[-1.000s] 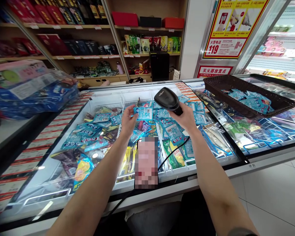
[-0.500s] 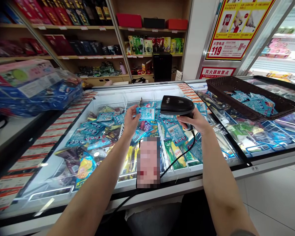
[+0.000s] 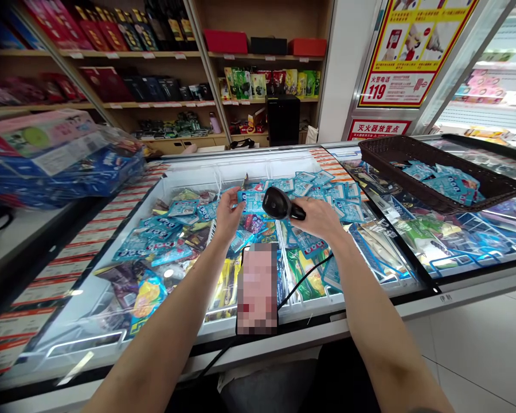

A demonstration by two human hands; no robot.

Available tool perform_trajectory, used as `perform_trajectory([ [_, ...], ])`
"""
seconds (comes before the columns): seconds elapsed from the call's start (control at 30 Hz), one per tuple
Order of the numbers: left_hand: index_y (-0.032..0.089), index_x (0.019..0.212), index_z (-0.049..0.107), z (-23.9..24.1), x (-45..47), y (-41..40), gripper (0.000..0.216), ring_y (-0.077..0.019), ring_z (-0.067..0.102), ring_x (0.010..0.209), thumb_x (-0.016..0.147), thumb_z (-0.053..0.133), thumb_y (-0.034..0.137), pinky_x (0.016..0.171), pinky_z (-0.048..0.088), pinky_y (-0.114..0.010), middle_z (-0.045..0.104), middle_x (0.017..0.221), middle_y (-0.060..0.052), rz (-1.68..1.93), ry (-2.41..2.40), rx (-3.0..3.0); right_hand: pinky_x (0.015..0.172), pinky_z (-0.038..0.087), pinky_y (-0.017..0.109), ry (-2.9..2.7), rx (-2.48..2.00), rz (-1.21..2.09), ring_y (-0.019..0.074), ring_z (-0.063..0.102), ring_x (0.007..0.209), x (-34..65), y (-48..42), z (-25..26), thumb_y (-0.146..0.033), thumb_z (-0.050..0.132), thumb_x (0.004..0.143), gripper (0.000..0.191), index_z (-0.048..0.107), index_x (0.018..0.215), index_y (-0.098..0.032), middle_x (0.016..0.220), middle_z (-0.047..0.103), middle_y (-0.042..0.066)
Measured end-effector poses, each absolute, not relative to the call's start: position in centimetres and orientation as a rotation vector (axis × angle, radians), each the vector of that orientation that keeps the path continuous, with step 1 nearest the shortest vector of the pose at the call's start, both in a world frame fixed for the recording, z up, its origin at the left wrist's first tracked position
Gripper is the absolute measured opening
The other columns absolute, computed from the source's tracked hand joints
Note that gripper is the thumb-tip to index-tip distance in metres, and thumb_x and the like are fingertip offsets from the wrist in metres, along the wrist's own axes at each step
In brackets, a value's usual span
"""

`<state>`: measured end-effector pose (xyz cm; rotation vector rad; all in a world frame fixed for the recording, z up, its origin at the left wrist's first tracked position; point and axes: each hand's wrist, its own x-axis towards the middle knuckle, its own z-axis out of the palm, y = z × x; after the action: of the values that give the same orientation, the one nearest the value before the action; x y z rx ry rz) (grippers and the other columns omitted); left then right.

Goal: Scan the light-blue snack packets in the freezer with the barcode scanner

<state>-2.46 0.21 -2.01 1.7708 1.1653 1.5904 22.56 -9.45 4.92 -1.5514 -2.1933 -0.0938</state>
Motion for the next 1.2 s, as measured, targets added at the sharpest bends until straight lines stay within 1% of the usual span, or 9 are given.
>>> perform_trajectory([
  [0.13,0.024,0.118,0.053,-1.69,-2.42,0.01,0.041,-0.0148,0.054,0.086,0.078,0.059,0.024,0.068,0.047,-0.027,0.056,0.103,-0.006,1.591,1.186,1.784,0.064,0.038,0.027,-2.221,-1.569,-0.137,0.0190,0.060,0.082,22.36,-9.61,4.89,-0.035,0.058,0.075,0.031,0.060,0.104,-0.026,0.095,0.067,0.001],
  [0.33,0.024,0.117,0.054,-1.56,-2.35,0.00,0.042,-0.0148,0.053,0.087,0.076,0.058,0.019,0.068,0.047,-0.026,0.057,0.105,-0.006,1.605,1.190,1.779,0.058,0.035,0.026,-2.275,-1.604,-0.133,0.0175,0.059,0.077,22.31,-9.72,5.05,-0.035,0.058,0.075,0.026,0.062,0.099,-0.026,0.091,0.067,0.000],
  [0.5,0.025,0.118,0.053,-1.69,-2.42,0.04,0.043,-0.0149,0.054,0.088,0.076,0.058,0.018,0.069,0.047,-0.027,0.056,0.106,-0.006,1.594,1.177,1.777,0.057,0.034,0.026,-2.277,-1.630,-0.117,0.0176,0.060,0.076,22.14,-9.71,5.13,-0.034,0.058,0.075,0.027,0.062,0.101,-0.028,0.090,0.067,-0.001],
  [0.63,0.025,0.119,0.053,-1.61,-2.42,-0.04,0.044,-0.0148,0.053,0.088,0.076,0.057,0.019,0.068,0.046,-0.026,0.057,0.104,-0.006,1.586,1.177,1.770,0.057,0.034,0.026,-2.284,-1.641,-0.091,0.0172,0.060,0.076,22.15,-9.71,5.21,-0.033,0.059,0.074,0.023,0.062,0.096,-0.027,0.089,0.067,-0.001],
  [0.73,0.024,0.118,0.053,-1.48,-2.39,-0.10,0.044,-0.0146,0.054,0.086,0.075,0.057,0.018,0.067,0.045,-0.025,0.057,0.103,-0.005,1.583,1.182,1.767,0.057,0.034,0.026,-2.281,-1.643,-0.088,0.0171,0.060,0.076,22.20,-9.71,5.20,-0.034,0.059,0.074,0.023,0.062,0.096,-0.027,0.089,0.067,-0.001],
  [0.97,0.023,0.117,0.054,-1.36,-2.40,-0.23,0.041,-0.0141,0.052,0.085,0.076,0.055,0.017,0.071,0.045,-0.027,0.056,0.106,-0.005,1.601,1.217,1.792,0.060,0.036,0.026,-2.274,-1.607,-0.095,0.0174,0.060,0.079,22.23,-9.69,4.96,-0.034,0.057,0.076,0.027,0.061,0.101,-0.027,0.091,0.067,0.000],
  [1.1,0.023,0.116,0.054,-1.38,-2.69,-0.22,0.037,-0.0155,0.053,0.092,0.080,0.052,0.018,0.079,0.044,-0.029,0.057,0.106,-0.005,1.671,1.298,1.810,0.059,0.035,0.026,-2.269,-1.622,-0.131,0.0172,0.060,0.077,22.14,-9.71,4.93,-0.035,0.057,0.075,0.029,0.061,0.102,-0.028,0.092,0.066,-0.001],
  [1.2,0.023,0.115,0.054,-1.47,-2.89,-0.07,0.035,-0.0156,0.053,0.093,0.080,0.050,0.017,0.083,0.043,-0.030,0.057,0.105,-0.004,1.712,1.361,1.787,0.059,0.034,0.026,-2.274,-1.611,-0.133,0.0170,0.059,0.078,22.01,-9.76,4.91,-0.035,0.057,0.075,0.029,0.061,0.102,-0.028,0.093,0.066,-0.001],
])
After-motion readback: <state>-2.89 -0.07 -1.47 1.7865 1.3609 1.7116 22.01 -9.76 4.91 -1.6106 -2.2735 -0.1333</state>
